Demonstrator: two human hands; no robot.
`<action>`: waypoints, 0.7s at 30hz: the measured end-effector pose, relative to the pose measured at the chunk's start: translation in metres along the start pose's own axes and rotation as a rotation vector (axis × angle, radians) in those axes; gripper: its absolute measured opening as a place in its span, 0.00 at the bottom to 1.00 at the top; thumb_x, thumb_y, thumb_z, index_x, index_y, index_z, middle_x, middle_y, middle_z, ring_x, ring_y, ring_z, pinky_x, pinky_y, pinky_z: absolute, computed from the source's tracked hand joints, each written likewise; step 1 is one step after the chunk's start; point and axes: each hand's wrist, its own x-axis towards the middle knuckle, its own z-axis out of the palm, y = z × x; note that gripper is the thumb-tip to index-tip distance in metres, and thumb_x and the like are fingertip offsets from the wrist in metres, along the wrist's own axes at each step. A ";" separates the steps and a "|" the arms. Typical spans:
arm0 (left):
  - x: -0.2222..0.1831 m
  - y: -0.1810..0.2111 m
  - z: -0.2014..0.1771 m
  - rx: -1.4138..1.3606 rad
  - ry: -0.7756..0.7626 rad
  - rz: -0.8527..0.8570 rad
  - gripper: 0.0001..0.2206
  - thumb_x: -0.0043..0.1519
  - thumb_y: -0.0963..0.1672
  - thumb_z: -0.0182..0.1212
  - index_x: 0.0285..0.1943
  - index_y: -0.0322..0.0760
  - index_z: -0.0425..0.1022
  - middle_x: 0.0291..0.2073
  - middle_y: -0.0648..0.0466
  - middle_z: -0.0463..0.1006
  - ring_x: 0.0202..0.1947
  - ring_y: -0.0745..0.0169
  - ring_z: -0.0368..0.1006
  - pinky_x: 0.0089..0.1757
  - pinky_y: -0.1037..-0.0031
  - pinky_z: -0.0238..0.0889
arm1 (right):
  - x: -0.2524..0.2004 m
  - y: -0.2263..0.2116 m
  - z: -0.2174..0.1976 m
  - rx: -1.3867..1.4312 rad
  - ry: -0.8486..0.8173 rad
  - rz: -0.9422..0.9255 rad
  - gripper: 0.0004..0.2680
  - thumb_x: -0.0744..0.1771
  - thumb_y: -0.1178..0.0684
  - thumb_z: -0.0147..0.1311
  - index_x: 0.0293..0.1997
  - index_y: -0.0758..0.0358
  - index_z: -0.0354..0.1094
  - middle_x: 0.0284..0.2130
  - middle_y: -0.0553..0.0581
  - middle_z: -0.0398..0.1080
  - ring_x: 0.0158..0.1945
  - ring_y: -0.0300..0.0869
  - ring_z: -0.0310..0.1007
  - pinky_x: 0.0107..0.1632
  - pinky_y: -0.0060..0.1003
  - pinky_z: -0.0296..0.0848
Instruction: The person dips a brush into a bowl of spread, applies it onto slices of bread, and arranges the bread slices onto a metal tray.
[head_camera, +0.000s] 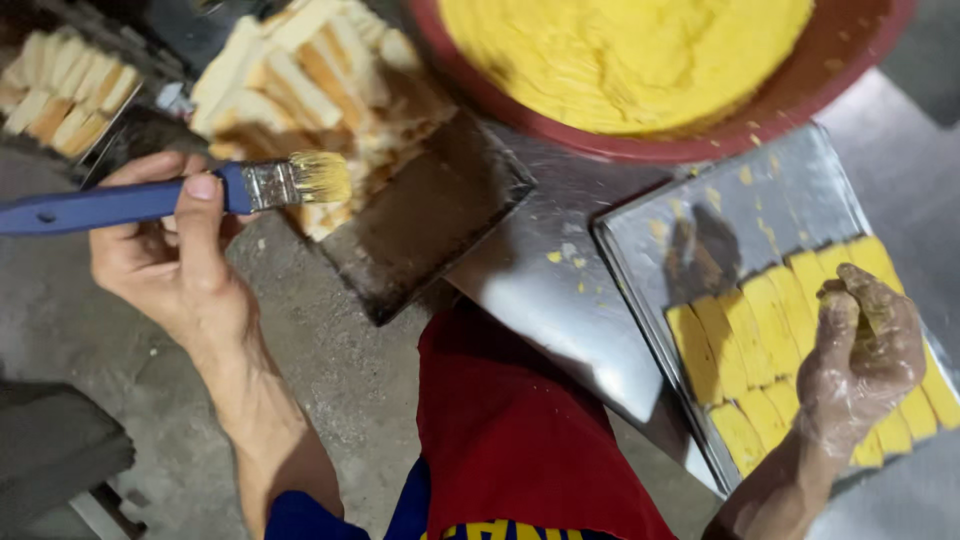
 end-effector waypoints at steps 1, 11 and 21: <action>0.003 -0.002 -0.010 0.003 0.029 0.008 0.07 0.72 0.37 0.67 0.56 0.28 0.75 0.42 0.47 0.82 0.35 0.66 0.79 0.36 0.78 0.76 | 0.005 -0.009 0.009 -0.037 -0.025 -0.033 0.07 0.74 0.59 0.56 0.55 0.72 0.72 0.45 0.60 0.72 0.44 0.39 0.75 0.46 0.29 0.73; 0.052 -0.071 -0.094 0.131 0.064 0.028 0.06 0.69 0.36 0.67 0.52 0.27 0.79 0.35 0.56 0.74 0.31 0.77 0.64 0.35 0.86 0.62 | 0.045 -0.161 0.198 -0.037 -0.510 -0.173 0.29 0.67 0.40 0.61 0.73 0.69 0.59 0.59 0.70 0.71 0.60 0.54 0.74 0.63 0.47 0.74; 0.093 -0.133 -0.169 0.062 0.048 -0.108 0.06 0.67 0.35 0.66 0.52 0.31 0.78 0.41 0.55 0.80 0.38 0.73 0.72 0.39 0.83 0.66 | 0.072 -0.141 0.510 -0.818 -0.936 -0.478 0.50 0.61 0.17 0.52 0.74 0.77 0.30 0.67 0.87 0.43 0.68 0.77 0.49 0.65 0.59 0.58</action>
